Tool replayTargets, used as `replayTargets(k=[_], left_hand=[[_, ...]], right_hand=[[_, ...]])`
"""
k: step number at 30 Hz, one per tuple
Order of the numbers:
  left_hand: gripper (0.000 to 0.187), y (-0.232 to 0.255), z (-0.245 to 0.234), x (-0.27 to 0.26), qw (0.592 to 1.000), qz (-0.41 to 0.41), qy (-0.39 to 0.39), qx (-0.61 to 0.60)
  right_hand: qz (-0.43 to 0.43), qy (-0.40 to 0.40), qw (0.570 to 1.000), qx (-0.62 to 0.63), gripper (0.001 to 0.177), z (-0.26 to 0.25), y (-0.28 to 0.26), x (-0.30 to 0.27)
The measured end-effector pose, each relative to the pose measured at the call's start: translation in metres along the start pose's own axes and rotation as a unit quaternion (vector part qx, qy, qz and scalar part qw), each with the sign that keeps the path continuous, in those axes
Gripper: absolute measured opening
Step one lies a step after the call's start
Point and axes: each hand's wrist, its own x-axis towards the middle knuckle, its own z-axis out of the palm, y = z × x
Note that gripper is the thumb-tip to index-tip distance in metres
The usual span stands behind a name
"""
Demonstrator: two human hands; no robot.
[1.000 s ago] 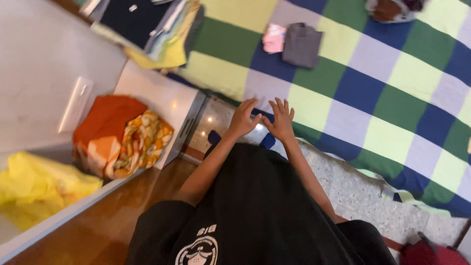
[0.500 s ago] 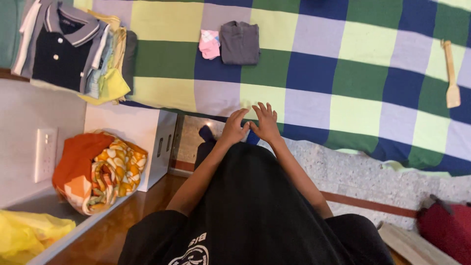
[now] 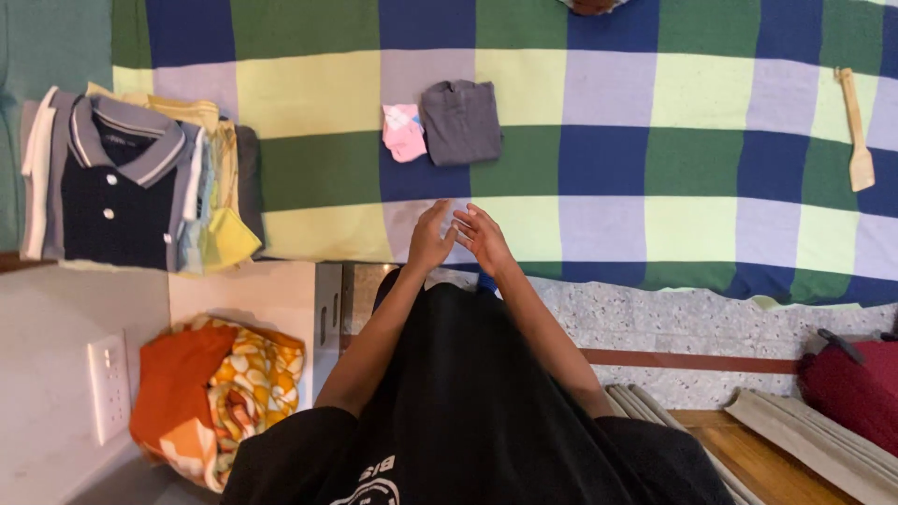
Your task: Folding various items of clothing and blankets on a bed.
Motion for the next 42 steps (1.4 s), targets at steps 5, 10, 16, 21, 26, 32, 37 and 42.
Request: replayTargets(k=[5, 10, 16, 21, 26, 32, 37, 42], left_hand=[[0.063, -0.044, -0.020, 0.046, 0.999, -0.043, 0.001, -0.026], [0.077, -0.184, 0.036, 0.080, 0.928, -0.286, 0.100, -0.218], [0.103, -0.210, 0.035, 0.133, 0.877, -0.322, 0.233, -0.269], [0.069, -0.231, 0.045, 0.181, 0.857, -0.361, 0.183, -0.318], [0.030, -0.202, 0.010, 0.191, 0.841, -0.360, 0.098, -0.393], [0.027, -0.200, -0.020, 0.145, 0.855, -0.297, 0.026, -0.424], [0.038, -0.146, -0.067, 0.085, 0.788, -0.296, 0.045, -0.538], [0.050, -0.138, -0.059, 0.035, 0.748, -0.285, 0.105, -0.591]], right_hand=[[-0.033, 0.071, 0.997, 0.002, 0.060, 0.022, 0.015, 0.066], [-0.085, 0.170, 0.978, 0.081, 0.059, 0.012, 0.024, 0.121], [-0.109, 0.176, 0.935, 0.287, 0.053, 0.008, 0.017, 0.160], [-0.085, 0.217, 0.930, 0.283, 0.055, -0.018, 0.019, 0.205], [-0.053, 0.253, 0.933, 0.249, 0.050, -0.054, 0.014, 0.238], [-0.035, 0.191, 0.957, 0.215, 0.049, -0.039, -0.011, 0.257], [-0.105, 0.122, 0.971, 0.175, 0.037, -0.051, -0.006, 0.233], [-0.124, 0.053, 0.978, 0.161, 0.032, 0.042, -0.010, 0.129]])
